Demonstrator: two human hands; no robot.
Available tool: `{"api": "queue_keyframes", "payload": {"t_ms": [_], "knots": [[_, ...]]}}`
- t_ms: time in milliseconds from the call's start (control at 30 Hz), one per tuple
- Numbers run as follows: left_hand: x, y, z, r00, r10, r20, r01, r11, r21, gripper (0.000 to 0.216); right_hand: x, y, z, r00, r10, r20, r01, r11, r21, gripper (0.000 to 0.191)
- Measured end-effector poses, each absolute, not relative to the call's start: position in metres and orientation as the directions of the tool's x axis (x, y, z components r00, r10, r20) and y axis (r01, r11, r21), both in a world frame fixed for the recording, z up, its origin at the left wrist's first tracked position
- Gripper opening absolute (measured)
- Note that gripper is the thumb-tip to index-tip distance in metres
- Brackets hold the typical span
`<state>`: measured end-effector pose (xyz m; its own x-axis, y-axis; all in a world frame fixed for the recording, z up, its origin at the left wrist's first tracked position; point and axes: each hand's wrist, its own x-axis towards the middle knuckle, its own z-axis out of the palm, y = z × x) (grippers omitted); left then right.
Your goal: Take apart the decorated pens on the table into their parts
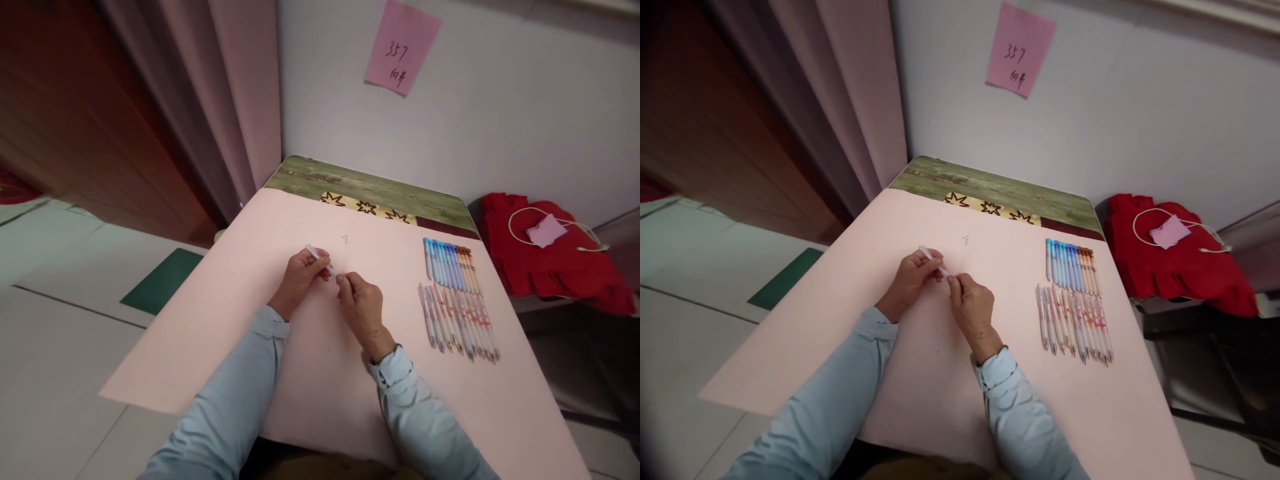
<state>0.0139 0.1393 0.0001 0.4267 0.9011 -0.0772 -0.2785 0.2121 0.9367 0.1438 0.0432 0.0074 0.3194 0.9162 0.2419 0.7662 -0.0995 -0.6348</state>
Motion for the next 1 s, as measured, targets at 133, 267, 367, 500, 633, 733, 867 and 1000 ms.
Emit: {"api": "queue_keyframes", "payload": {"t_ms": [133,267,367,500,633,733,867,1000], "knots": [[0.016,0.138,-0.001,0.429,0.9,-0.08,-0.206,0.184,0.961,0.033,0.139,0.04,0.015,0.24,0.945,0.221,0.844,-0.09,-0.529,0.037],[0.018,0.13,0.001,0.465,0.884,-0.044,-0.112,0.108,0.988,0.044,0.137,0.031,0.021,0.259,0.952,0.165,0.834,-0.134,-0.535,0.017],[0.02,0.123,0.003,0.455,0.89,-0.024,-0.06,0.057,0.997,0.047,0.143,0.016,0.023,0.293,0.95,0.104,0.833,-0.2,-0.516,0.01],[0.021,0.117,0.002,0.33,0.944,-0.012,-0.072,0.038,0.997,0.041,0.173,-0.017,0.026,0.424,0.898,0.115,0.832,-0.336,-0.442,0.009],[0.031,0.101,0.003,0.224,0.974,0.031,0.0,-0.032,1.0,0.032,0.225,-0.058,0.031,0.572,0.805,0.158,0.776,-0.468,-0.423,0.022],[0.052,0.078,0.006,0.249,0.967,0.054,0.117,-0.085,0.989,0.022,0.271,-0.09,0.035,0.68,0.716,0.156,0.684,-0.544,-0.485,0.036],[0.095,0.046,0.009,0.418,0.907,0.057,0.24,-0.171,0.956,0.01,0.333,-0.13,0.038,0.812,0.563,0.153,0.566,-0.695,-0.443,0.038],[0.143,0.032,0.008,0.495,0.869,0.021,0.314,-0.201,0.928,0.007,0.379,-0.151,0.035,0.858,0.498,0.127,0.509,-0.786,-0.351,0.037]]}}
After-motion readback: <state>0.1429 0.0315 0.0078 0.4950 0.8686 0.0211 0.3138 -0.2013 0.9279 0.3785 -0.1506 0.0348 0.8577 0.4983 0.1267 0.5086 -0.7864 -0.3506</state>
